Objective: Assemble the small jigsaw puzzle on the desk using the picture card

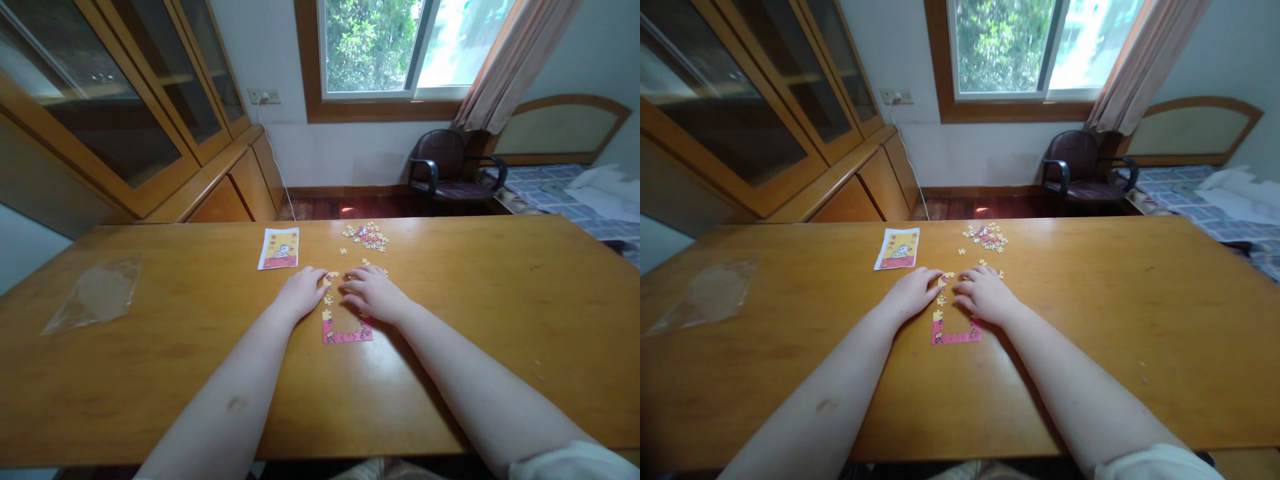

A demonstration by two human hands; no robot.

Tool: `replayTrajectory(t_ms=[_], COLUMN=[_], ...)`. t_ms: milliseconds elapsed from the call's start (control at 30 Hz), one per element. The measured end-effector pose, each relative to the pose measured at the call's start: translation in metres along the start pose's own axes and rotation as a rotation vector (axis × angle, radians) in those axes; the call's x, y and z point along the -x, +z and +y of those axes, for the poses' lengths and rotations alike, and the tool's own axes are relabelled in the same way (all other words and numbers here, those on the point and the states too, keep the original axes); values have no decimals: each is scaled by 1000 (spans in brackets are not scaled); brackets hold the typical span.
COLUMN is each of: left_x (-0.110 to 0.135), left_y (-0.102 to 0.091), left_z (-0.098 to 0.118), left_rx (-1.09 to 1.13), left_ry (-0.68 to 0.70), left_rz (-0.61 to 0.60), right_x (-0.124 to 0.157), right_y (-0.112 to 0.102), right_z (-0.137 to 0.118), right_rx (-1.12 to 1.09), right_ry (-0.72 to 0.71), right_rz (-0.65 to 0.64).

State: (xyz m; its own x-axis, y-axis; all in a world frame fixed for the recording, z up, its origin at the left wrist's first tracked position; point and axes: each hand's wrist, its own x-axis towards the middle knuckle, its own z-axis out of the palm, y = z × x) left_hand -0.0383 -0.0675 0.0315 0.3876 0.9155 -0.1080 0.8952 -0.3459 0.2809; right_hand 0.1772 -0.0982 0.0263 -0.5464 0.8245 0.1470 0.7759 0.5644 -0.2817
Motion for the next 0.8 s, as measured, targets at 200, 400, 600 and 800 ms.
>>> replayTrajectory(t_ms=[200,400,600,800], left_x=[-2,-3,-4,-2], left_y=[2,5,6,3], left_z=[-2,-4,-4,-1], left_rx=[16,50,86,96], left_ry=[-6,-16,-32,-34], left_rz=[14,49,91,97], right_x=[13,17,14,17], right_y=[-20,-27,-25,-24], right_z=[47,67,64,61], right_rx=[199,117,99,126], right_ry=[428,410,485,508], right_rz=[34,-118,-159,-151])
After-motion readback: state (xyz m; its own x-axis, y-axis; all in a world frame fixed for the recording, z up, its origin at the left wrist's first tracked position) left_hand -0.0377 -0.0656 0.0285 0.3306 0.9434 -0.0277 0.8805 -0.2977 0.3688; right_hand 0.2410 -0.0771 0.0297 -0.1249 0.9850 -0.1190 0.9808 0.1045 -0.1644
